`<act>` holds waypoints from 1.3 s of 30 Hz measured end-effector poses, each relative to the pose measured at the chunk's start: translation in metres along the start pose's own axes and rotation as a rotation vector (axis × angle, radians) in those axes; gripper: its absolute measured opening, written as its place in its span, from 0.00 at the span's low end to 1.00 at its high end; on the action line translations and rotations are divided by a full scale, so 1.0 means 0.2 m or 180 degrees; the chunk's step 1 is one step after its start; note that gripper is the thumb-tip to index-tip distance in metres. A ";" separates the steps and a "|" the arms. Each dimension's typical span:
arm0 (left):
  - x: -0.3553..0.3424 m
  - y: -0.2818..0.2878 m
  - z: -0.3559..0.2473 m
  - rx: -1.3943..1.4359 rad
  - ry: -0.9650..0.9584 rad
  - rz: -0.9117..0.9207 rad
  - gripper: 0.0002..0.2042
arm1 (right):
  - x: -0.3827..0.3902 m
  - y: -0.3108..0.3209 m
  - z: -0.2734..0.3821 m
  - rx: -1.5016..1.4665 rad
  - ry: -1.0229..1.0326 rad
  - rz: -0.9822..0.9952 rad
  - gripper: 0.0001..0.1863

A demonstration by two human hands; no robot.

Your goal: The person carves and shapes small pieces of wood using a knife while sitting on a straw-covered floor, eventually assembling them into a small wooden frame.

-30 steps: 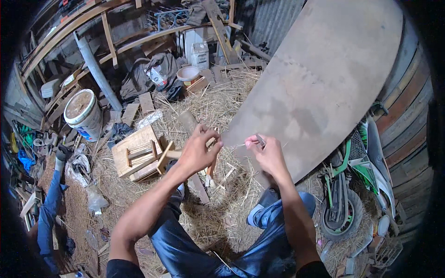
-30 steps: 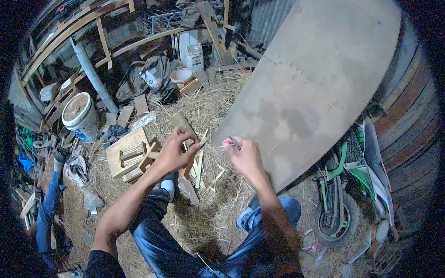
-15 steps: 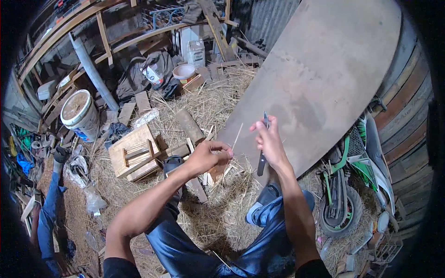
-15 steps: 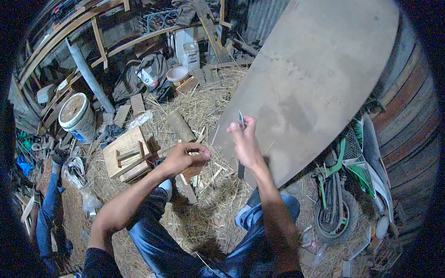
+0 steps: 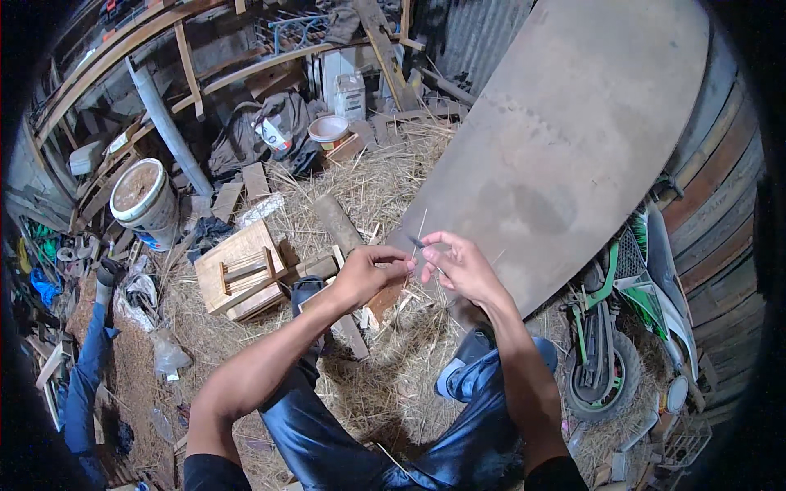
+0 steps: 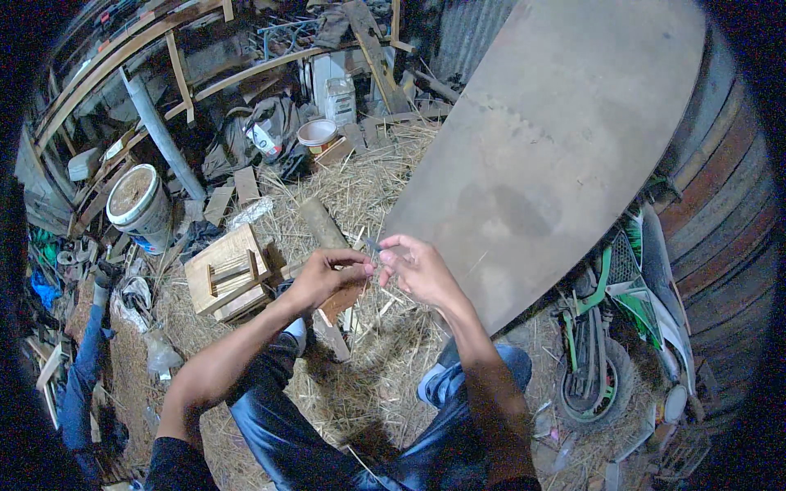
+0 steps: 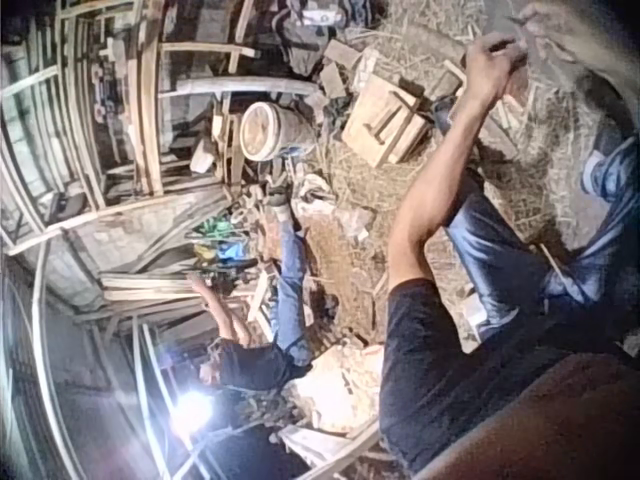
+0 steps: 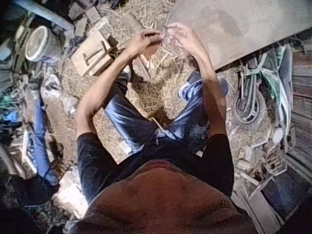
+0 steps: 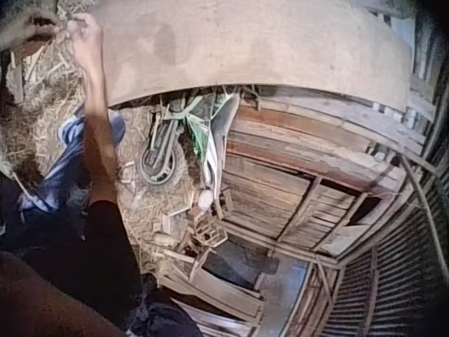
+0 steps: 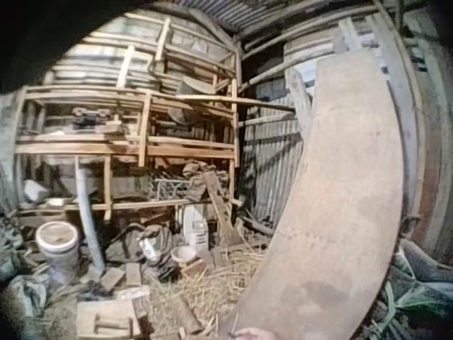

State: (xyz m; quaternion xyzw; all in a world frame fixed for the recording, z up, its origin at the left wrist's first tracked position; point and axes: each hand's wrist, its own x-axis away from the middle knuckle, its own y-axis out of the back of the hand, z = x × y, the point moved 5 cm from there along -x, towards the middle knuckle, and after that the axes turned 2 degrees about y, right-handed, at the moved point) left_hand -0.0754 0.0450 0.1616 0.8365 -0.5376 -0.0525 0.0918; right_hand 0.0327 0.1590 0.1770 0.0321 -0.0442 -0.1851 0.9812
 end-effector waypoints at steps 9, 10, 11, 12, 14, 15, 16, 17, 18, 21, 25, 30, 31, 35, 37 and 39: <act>0.02 0.02 -0.01 -0.0724 0.0113 0.0017 0.12 | -0.02 0.01 -0.01 -0.0346 -0.0211 0.0049 0.12; 0.01 0.03 -0.01 -0.0757 0.0103 0.0018 0.11 | -0.02 0.02 -0.02 -0.0420 -0.0190 -0.0027 0.12; 0.02 0.04 0.00 -0.0789 0.0094 0.0018 0.11 | -0.02 0.03 -0.03 -0.0494 -0.0169 -0.0104 0.12; 0.02 0.03 -0.01 -0.0818 0.0144 0.0094 0.11 | -0.03 0.08 -0.04 -0.0503 -0.0093 -0.0438 0.12; 0.06 0.01 -0.03 -0.0876 0.0243 0.0246 0.11 | -0.05 0.22 -0.04 -0.0515 0.0057 -0.1108 0.11; 0.06 0.01 -0.02 -0.0821 0.0146 0.0277 0.11 | -0.02 0.29 0.01 -0.0426 0.0125 -0.1202 0.11; 0.06 0.01 0.01 -0.0794 0.0068 0.0294 0.10 | 0.01 0.36 0.08 -0.0367 0.0198 -0.1276 0.11; 0.05 0.02 0.03 -0.0766 -0.0013 0.0314 0.10 | 0.03 0.39 0.12 -0.0306 0.0273 -0.1354 0.12; 0.04 0.03 0.04 -0.0630 0.0051 0.0275 0.10 | 0.03 0.37 0.10 -0.0200 0.0171 -0.1218 0.12; 0.02 0.02 0.04 -0.0267 0.0156 0.0213 0.11 | 0.05 0.18 0.02 0.0011 -0.0098 -0.0674 0.14; 0.02 -0.01 -0.01 -0.0195 0.0118 0.0326 0.12 | 0.02 0.02 0.00 -0.0376 -0.0032 0.0222 0.13; 0.02 -0.04 -0.03 -0.0074 0.0145 0.0443 0.12 | 0.02 0.05 0.00 -0.0564 -0.0111 0.0227 0.12; 0.02 -0.04 -0.03 -0.0111 0.0181 0.0437 0.12 | 0.02 0.06 0.00 -0.0563 -0.0138 0.0201 0.12; 0.02 -0.03 -0.03 -0.0344 0.0187 0.0296 0.11 | 0.01 0.06 0.00 -0.0422 -0.0211 0.0072 0.12; 0.03 -0.02 -0.04 -0.0516 0.0140 0.0255 0.10 | -0.01 0.10 0.01 -0.0180 -0.0054 -0.0323 0.11; 0.06 -0.03 -0.04 -0.0754 0.0143 0.0294 0.09 | -0.02 0.21 0.00 0.0111 0.0304 -0.1017 0.10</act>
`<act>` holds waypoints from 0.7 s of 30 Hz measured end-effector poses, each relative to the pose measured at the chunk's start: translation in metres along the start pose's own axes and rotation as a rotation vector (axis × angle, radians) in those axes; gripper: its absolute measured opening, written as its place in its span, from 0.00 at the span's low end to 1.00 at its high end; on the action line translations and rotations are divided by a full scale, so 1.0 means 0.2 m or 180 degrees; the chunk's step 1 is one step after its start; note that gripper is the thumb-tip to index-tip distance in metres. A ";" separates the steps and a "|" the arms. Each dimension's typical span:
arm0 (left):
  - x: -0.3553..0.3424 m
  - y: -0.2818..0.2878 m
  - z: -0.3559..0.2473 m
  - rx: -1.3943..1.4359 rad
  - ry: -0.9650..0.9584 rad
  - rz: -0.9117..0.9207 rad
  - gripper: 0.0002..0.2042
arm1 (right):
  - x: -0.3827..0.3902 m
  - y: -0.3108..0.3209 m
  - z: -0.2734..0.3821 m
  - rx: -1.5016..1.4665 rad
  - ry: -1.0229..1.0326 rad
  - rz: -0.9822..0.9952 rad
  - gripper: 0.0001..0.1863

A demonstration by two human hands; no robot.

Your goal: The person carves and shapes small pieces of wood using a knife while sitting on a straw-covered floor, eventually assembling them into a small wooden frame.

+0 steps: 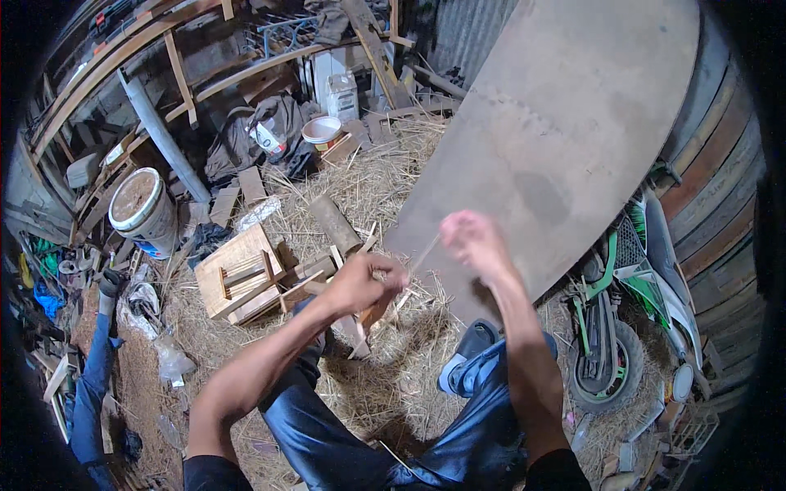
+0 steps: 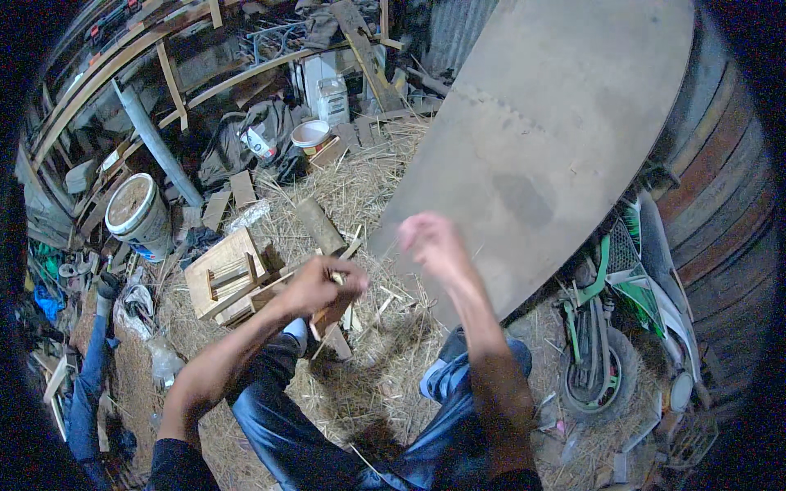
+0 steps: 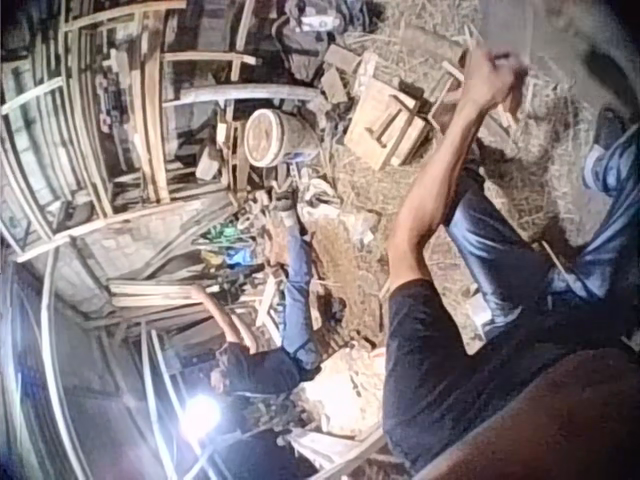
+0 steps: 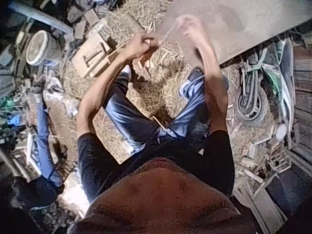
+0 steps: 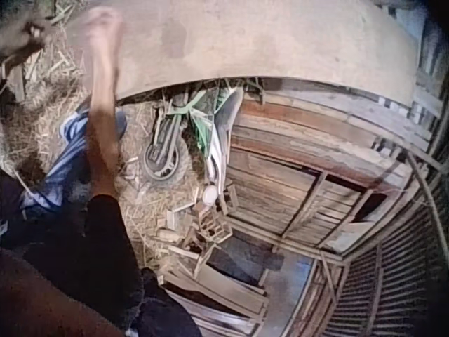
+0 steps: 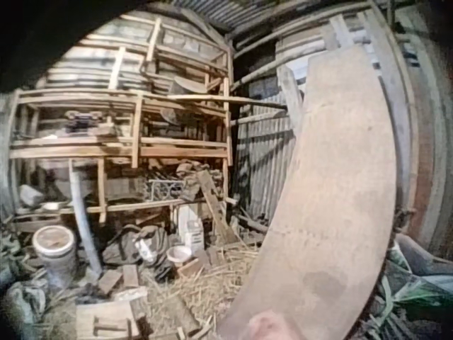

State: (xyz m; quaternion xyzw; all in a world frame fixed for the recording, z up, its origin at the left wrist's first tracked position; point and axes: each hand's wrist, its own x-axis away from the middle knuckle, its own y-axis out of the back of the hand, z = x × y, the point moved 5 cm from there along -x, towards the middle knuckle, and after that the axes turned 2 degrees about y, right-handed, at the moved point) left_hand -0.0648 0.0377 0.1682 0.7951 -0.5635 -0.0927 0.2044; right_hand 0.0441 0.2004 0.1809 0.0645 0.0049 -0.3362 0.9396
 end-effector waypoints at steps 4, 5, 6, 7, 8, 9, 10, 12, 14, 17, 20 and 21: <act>0.02 0.01 0.06 0.0093 0.0039 0.0060 0.09 | -0.01 0.22 0.07 -0.0259 -0.0226 -0.0079 0.12; 0.01 0.04 0.05 0.0009 0.0005 -0.0048 0.09 | 0.04 0.15 0.04 -0.0132 -0.0331 0.0068 0.12; 0.01 0.06 0.06 -0.0066 -0.0014 -0.0162 0.09 | 0.08 0.07 0.02 -0.0001 -0.0447 0.0229 0.12; 0.01 0.05 0.05 -0.0013 0.0012 -0.0177 0.09 | 0.10 0.00 0.02 -0.0107 -0.0471 0.0501 0.12; 0.01 0.04 0.02 0.0040 0.0038 -0.0191 0.10 | 0.12 -0.07 0.02 -0.0214 -0.0493 0.0772 0.12; 0.02 0.04 0.01 0.0071 0.0073 -0.0211 0.10 | 0.14 -0.13 0.02 -0.0344 -0.0506 0.1049 0.12; 0.00 0.02 0.03 0.0180 0.0185 -0.0082 0.11 | 0.13 -0.15 0.01 -0.0312 -0.0514 0.1092 0.12; -0.01 0.00 0.03 0.0116 -0.0052 -0.0133 0.11 | 0.11 -0.17 -0.04 -0.0250 -0.0533 0.1193 0.13; -0.01 0.00 0.03 0.0105 -0.0126 -0.0132 0.11 | 0.09 -0.16 -0.05 -0.0455 -0.0527 0.1168 0.13; -0.01 0.01 -0.01 0.0150 0.0008 -0.0051 0.11 | 0.08 -0.14 -0.03 -0.0511 -0.0533 0.1153 0.12; -0.01 0.01 -0.03 0.0061 0.0055 -0.0104 0.10 | 0.07 -0.12 0.01 -0.0387 -0.0546 0.1038 0.10; -0.01 0.01 -0.05 -0.0032 -0.0009 -0.0188 0.10 | 0.07 -0.12 0.02 -0.0333 -0.0537 0.0982 0.09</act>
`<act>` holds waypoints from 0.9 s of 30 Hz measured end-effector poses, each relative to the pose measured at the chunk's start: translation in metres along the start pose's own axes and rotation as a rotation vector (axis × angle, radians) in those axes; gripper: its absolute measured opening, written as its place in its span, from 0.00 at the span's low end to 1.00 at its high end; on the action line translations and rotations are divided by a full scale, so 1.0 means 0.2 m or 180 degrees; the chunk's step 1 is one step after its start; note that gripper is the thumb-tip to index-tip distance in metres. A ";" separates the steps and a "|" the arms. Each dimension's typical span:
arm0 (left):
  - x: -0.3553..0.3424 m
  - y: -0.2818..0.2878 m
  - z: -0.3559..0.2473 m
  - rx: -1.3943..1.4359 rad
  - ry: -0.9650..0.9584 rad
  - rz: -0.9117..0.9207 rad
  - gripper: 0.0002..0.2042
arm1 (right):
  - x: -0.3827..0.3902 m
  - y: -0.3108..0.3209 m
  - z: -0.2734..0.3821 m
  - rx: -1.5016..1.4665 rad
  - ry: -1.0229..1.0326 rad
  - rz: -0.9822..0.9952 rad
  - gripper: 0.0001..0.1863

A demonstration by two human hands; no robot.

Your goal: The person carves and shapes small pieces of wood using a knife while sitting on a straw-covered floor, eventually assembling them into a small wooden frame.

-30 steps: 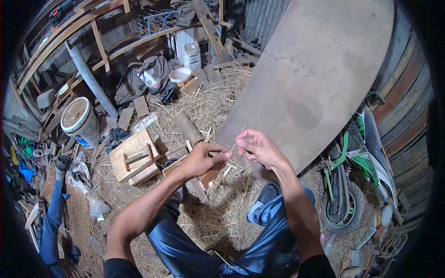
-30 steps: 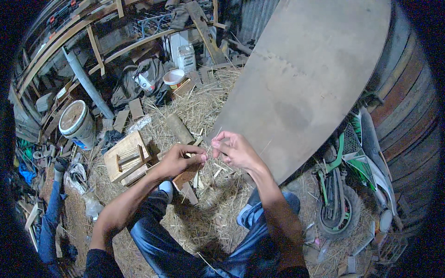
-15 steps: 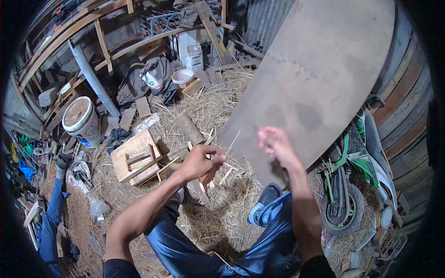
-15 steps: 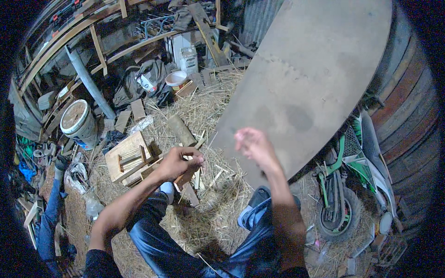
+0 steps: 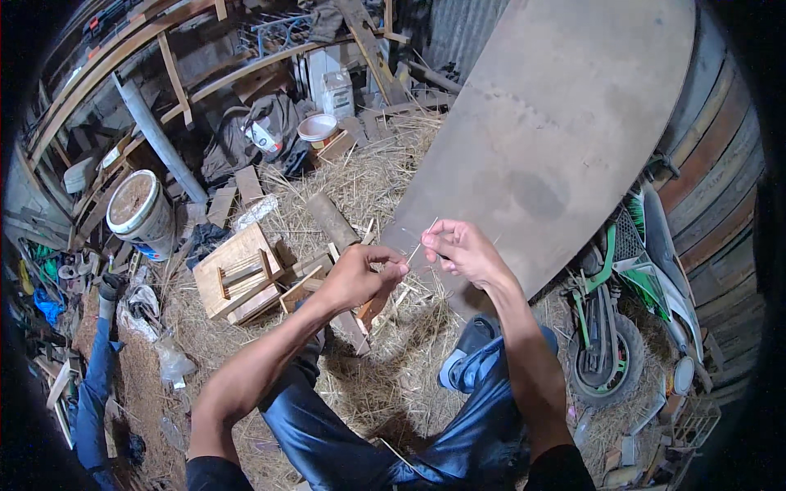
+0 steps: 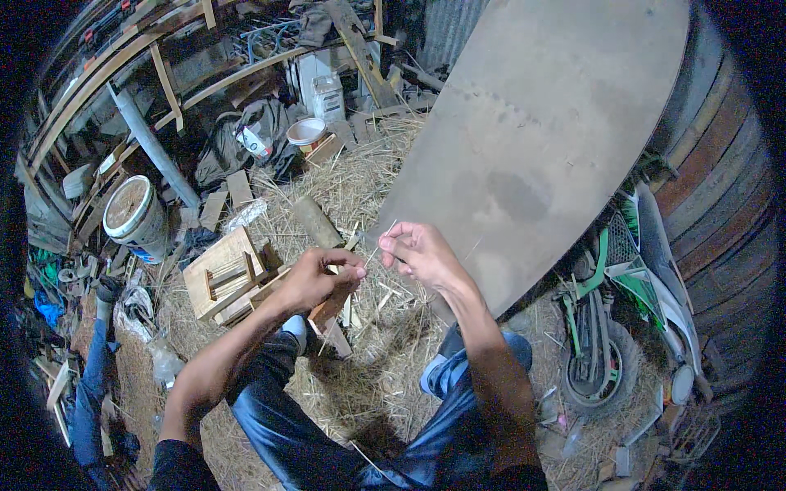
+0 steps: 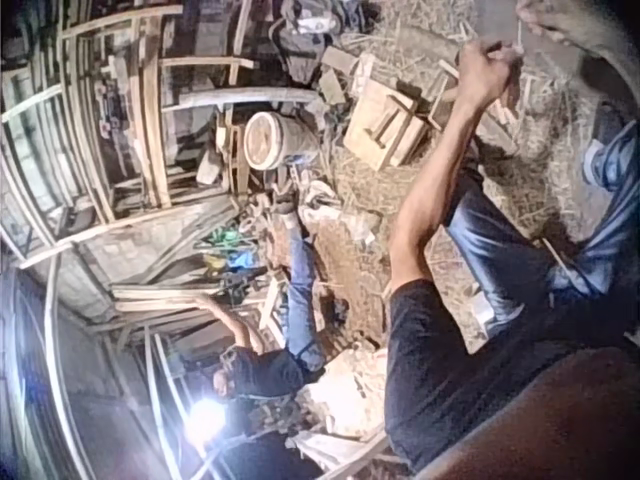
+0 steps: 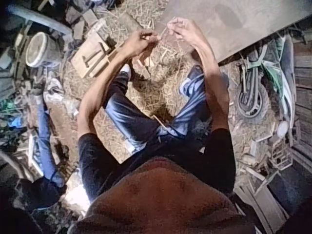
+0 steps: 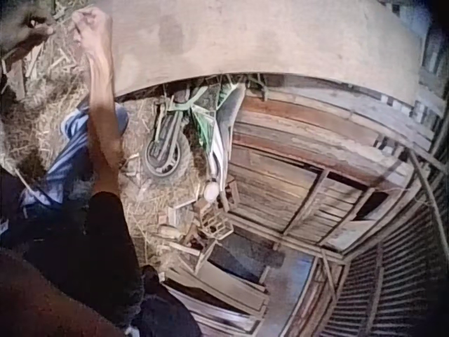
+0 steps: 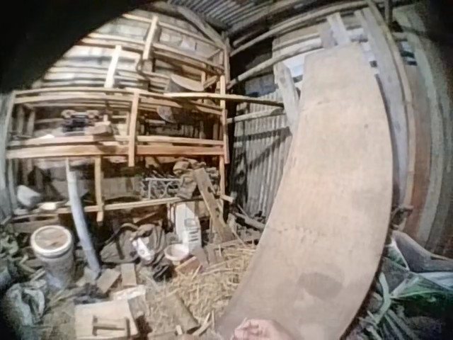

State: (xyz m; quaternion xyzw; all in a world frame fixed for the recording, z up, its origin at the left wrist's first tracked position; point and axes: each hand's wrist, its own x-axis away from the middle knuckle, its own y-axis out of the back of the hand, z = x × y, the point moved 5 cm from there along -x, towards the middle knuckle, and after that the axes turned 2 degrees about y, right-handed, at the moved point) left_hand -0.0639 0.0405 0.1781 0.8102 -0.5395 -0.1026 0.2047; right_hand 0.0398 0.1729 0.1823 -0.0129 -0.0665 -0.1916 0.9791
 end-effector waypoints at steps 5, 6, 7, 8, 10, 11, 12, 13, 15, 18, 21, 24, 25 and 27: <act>0.04 -0.04 0.15 -0.0203 -0.0273 0.0296 0.12 | -0.01 0.29 0.06 0.0238 0.0456 -0.1444 0.05; 0.03 -0.05 0.12 -0.0190 -0.0289 0.0254 0.12 | 0.04 0.35 0.07 0.0142 0.0426 -0.1378 0.05; 0.03 -0.03 0.09 -0.0197 -0.0269 0.0163 0.11 | 0.05 0.39 0.04 0.0028 0.0407 -0.1249 0.06; 0.03 -0.02 0.06 -0.0203 -0.0253 0.0073 0.11 | 0.06 0.40 0.02 -0.0084 0.0388 -0.1124 0.06; 0.03 0.00 0.07 -0.0142 0.0033 -0.0038 0.10 | 0.04 0.18 -0.05 0.0276 0.0190 -0.0639 0.07; 0.04 0.01 0.09 -0.0173 0.0032 -0.0121 0.10 | 0.03 0.03 -0.07 0.0153 0.0072 -0.0207 0.08; 0.04 0.02 0.08 -0.0204 -0.0004 -0.0171 0.10 | 0.04 -0.06 -0.07 0.0035 -0.0036 0.0178 0.08; 0.03 0.01 0.06 -0.0200 -0.0017 -0.0193 0.09 | 0.04 -0.05 -0.08 0.0025 -0.0103 0.0129 0.08; 0.03 0.00 0.02 -0.0308 -0.0073 -0.0180 0.09 | 0.01 -0.03 -0.07 0.0008 -0.0224 0.0044 0.09; 0.02 -0.01 0.01 -0.0242 -0.0043 -0.0070 0.10 | -0.01 0.08 -0.03 -0.0140 0.0019 -0.0282 0.11; 0.02 -0.01 0.02 -0.0104 -0.0017 0.0024 0.09 | 0.01 0.06 -0.03 -0.0317 -0.0081 -0.0157 0.13; 0.02 -0.02 0.05 -0.0058 0.0007 0.0038 0.08 | 0.02 0.02 -0.03 -0.0291 -0.0099 0.0060 0.14; 0.02 -0.02 0.03 -0.0054 0.0050 0.0078 0.08 | 0.02 0.02 -0.04 -0.0270 -0.0100 0.0130 0.14; 0.02 -0.03 0.02 0.0030 0.0018 0.0114 0.09 | 0.01 0.03 -0.04 -0.0362 -0.0071 0.0005 0.13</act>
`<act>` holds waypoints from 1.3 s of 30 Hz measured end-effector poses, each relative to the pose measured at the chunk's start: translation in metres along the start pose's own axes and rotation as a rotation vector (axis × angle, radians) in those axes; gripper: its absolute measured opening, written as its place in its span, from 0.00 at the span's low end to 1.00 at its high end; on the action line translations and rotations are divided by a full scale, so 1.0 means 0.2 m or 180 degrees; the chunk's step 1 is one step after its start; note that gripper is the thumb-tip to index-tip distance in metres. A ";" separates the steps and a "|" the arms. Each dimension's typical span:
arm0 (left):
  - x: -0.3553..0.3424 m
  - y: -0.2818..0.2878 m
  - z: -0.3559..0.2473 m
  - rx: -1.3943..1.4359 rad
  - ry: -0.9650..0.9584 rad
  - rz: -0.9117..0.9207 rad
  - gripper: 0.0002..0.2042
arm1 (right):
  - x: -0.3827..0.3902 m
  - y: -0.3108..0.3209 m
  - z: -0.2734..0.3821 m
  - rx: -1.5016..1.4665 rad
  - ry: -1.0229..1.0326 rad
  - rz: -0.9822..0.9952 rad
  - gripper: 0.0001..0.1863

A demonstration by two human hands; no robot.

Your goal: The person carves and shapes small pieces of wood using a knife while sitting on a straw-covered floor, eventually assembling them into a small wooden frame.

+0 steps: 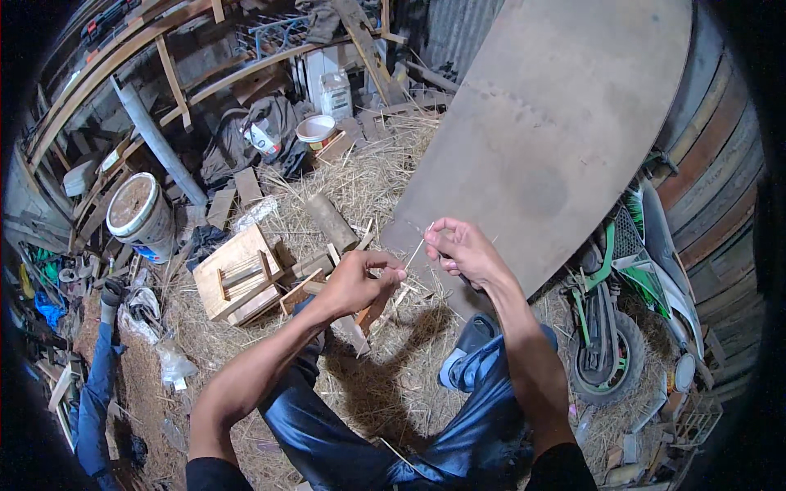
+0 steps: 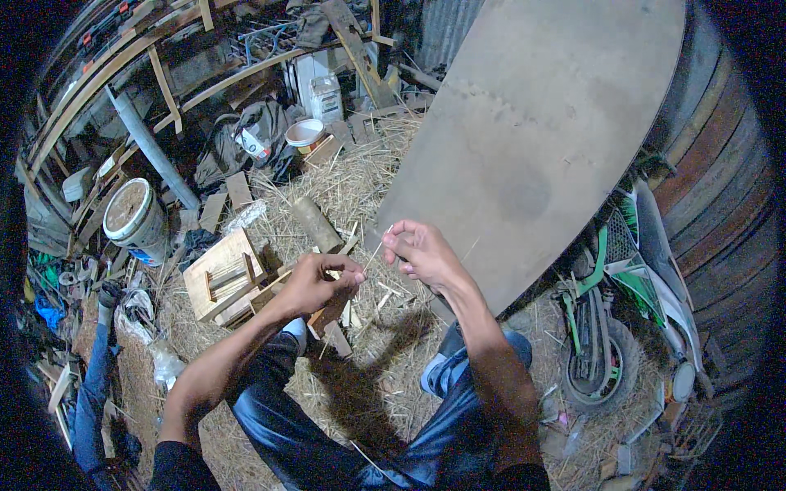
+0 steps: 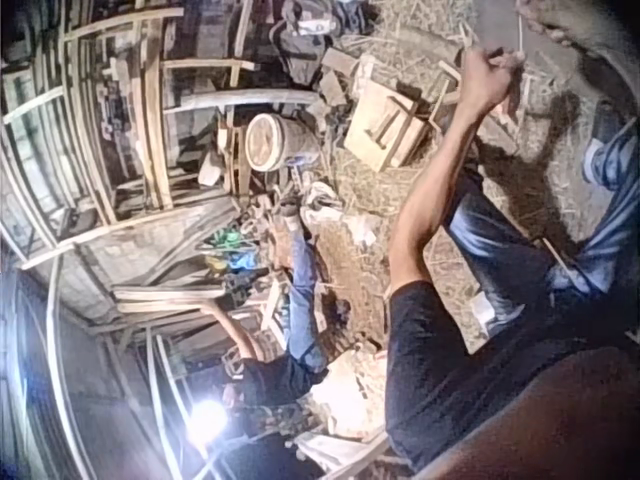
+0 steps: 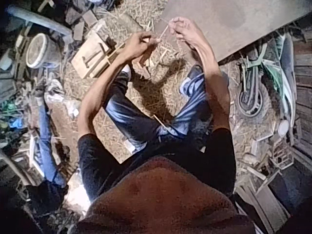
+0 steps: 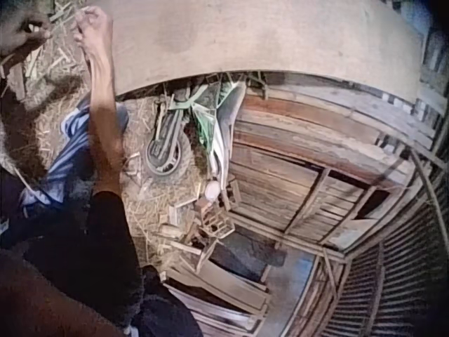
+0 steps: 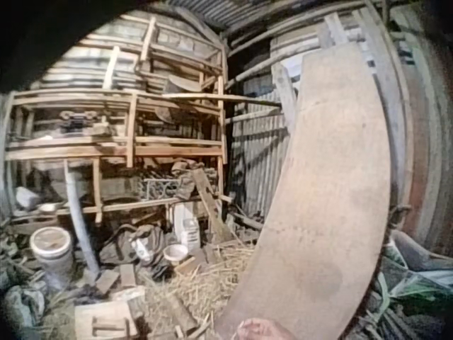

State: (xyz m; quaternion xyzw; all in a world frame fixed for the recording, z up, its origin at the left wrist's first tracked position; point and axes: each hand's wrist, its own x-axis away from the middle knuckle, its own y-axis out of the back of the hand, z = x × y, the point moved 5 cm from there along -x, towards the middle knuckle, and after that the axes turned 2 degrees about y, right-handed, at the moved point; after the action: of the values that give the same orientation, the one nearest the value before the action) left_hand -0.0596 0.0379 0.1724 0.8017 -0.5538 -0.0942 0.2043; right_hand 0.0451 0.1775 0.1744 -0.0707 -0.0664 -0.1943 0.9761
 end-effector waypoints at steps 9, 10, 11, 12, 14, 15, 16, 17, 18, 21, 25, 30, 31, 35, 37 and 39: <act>0.03 -0.04 0.03 -0.0041 -0.0272 0.0157 0.09 | 0.01 0.40 0.12 -0.0193 0.0798 -0.1553 0.10; 0.02 -0.01 0.02 0.0110 -0.0233 0.0065 0.09 | 0.03 0.42 0.17 -0.0217 0.0870 -0.1436 0.10; 0.01 0.01 0.02 0.0262 -0.0201 -0.0024 0.09 | 0.03 0.36 0.14 -0.0140 0.0704 -0.1086 0.10; 0.02 0.03 0.02 0.0271 -0.0091 -0.0021 0.10 | 0.03 0.23 0.09 -0.0051 0.0534 -0.0725 0.10; 0.02 0.02 0.02 0.0225 -0.0133 0.0082 0.10 | 0.04 0.08 0.04 0.0003 0.0281 -0.0187 0.11; 0.03 0.02 0.01 0.0181 -0.0150 0.0119 0.10 | 0.03 0.02 0.05 -0.0036 0.0254 0.0054 0.11; 0.01 0.01 0.03 0.0221 -0.0187 0.0139 0.10 | 0.03 -0.02 0.06 -0.0077 0.0226 0.0299 0.11; 0.02 0.00 0.02 0.0227 -0.0192 0.0170 0.10 | 0.03 -0.02 0.05 -0.0090 0.0225 0.0252 0.11; 0.02 -0.01 0.01 0.0241 -0.0212 0.0205 0.10 | 0.03 -0.01 0.05 -0.0089 0.0225 0.0195 0.10; 0.03 -0.02 -0.04 0.0192 -0.0061 0.0221 0.10 | 0.01 0.02 0.03 -0.0146 0.0186 0.0105 0.09; 0.06 -0.07 0.00 -0.0171 -0.0772 0.0326 0.09 | -0.03 0.25 0.09 -0.0623 0.0828 -0.1312 0.08; 0.00 0.01 0.05 0.0292 -0.0293 -0.0141 0.11 | 0.03 0.12 0.07 0.0635 0.0394 -0.0909 0.10; -0.01 0.00 0.05 0.0346 -0.0268 -0.0150 0.11 | 0.04 0.05 0.04 0.1067 0.0183 -0.0827 0.11; -0.04 -0.01 -0.02 0.0475 -0.0273 -0.0139 0.10 | 0.04 -0.07 0.05 0.0749 0.1097 -0.0432 0.12; -0.03 0.00 -0.03 0.0458 -0.0366 -0.0194 0.10 | 0.05 -0.11 0.07 0.0578 0.1040 -0.0415 0.13; -0.02 0.01 -0.03 0.0431 -0.0574 -0.0307 0.11 | 0.05 -0.10 0.06 0.0230 0.0948 -0.0261 0.13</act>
State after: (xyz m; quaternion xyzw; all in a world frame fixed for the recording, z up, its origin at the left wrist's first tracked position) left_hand -0.0602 0.0427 0.1780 0.8276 -0.5359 -0.1379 0.0943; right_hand 0.0459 0.1572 0.1898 -0.0031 0.0693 -0.2397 0.9684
